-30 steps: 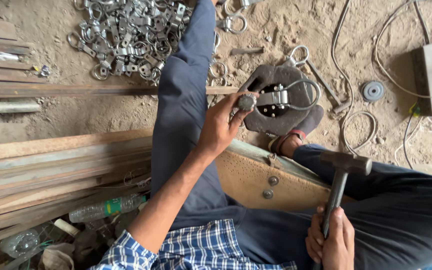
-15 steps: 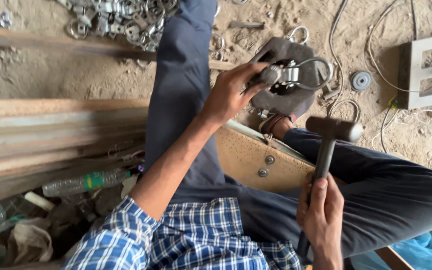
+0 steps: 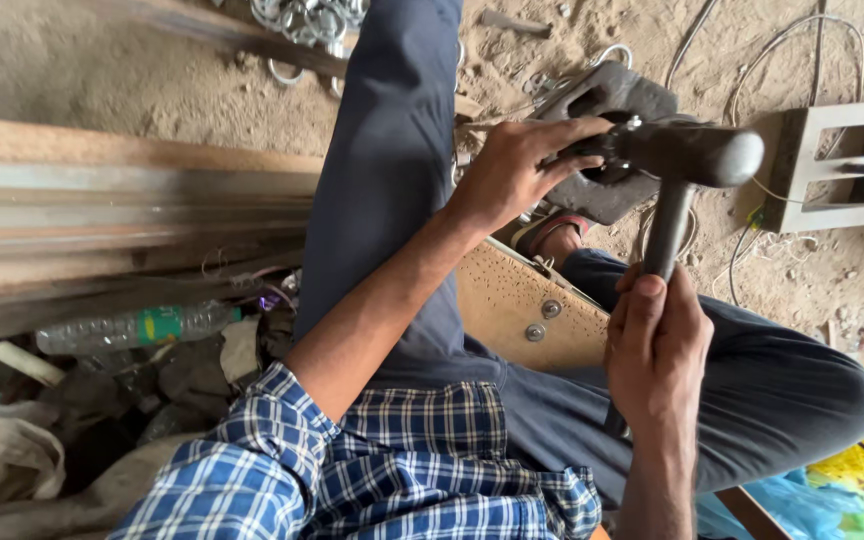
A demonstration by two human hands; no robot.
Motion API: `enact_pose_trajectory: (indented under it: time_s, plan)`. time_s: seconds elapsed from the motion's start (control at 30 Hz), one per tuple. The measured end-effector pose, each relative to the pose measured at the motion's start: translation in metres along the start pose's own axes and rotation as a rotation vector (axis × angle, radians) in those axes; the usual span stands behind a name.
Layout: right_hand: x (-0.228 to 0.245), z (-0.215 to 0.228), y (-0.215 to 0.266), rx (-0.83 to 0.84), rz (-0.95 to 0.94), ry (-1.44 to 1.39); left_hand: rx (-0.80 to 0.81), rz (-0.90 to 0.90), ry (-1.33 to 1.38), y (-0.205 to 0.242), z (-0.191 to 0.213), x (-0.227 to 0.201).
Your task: The person sits cross-legged on the ground and uses a hammer to strike a metal part held against a small anvil. They repeatedly pick up metal pieces, position them on the anvil, and hit them with the hammer to shape or secure them.
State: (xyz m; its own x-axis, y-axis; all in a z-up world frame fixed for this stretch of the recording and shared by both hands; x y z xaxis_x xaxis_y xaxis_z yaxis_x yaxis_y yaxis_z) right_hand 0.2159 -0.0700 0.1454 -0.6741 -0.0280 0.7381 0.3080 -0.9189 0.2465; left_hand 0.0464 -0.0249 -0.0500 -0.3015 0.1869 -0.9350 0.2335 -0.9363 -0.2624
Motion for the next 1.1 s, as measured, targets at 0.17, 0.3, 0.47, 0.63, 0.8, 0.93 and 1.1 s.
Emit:
enact_pose_trajectory:
  time_s: [0.17, 0.3, 0.47, 0.63, 0.8, 0.93, 1.1]
  plan:
    - [0.003, 0.001, 0.004, -0.010, -0.026, 0.013, -0.093, -0.036, -0.146, -0.002, 0.007, -0.008]
    - [0.005, 0.003, 0.007, -0.013, -0.074, 0.010, -0.175, 0.111, -0.020, 0.005, 0.029, 0.003]
    - [0.008, 0.002, 0.005, -0.002, -0.050, -0.002, -0.009, 0.131, -0.229, 0.001, 0.013, 0.011]
    - [0.009, -0.001, 0.008, -0.001, -0.044, 0.013, -0.045, -0.025, -0.273, -0.014, -0.003, -0.008]
    - [0.009, -0.006, 0.009, 0.020, -0.014, 0.022, 0.029, 0.008, 0.167, -0.040, -0.037, -0.030]
    - [0.006, -0.006, 0.005, 0.010, -0.031, 0.040, 0.020, -0.027, 0.143, -0.050, -0.055, -0.006]
    - [0.003, -0.003, 0.003, 0.020, -0.023, -0.019, -0.041, -0.037, 0.201, -0.045, -0.066, 0.005]
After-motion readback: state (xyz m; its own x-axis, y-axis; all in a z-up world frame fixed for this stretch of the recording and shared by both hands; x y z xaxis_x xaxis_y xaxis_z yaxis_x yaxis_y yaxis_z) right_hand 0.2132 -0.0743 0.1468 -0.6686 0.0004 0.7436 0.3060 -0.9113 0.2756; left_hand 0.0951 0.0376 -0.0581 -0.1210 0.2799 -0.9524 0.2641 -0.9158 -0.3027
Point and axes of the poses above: each hand's wrist, its own y-axis away from the middle knuckle, its own z-axis out of the back of the hand, x = y × z, the point moved 1 cm from there along -y, towards the middle knuckle, and after that the axes turned 1 degree about z, right-handed, at the moved point
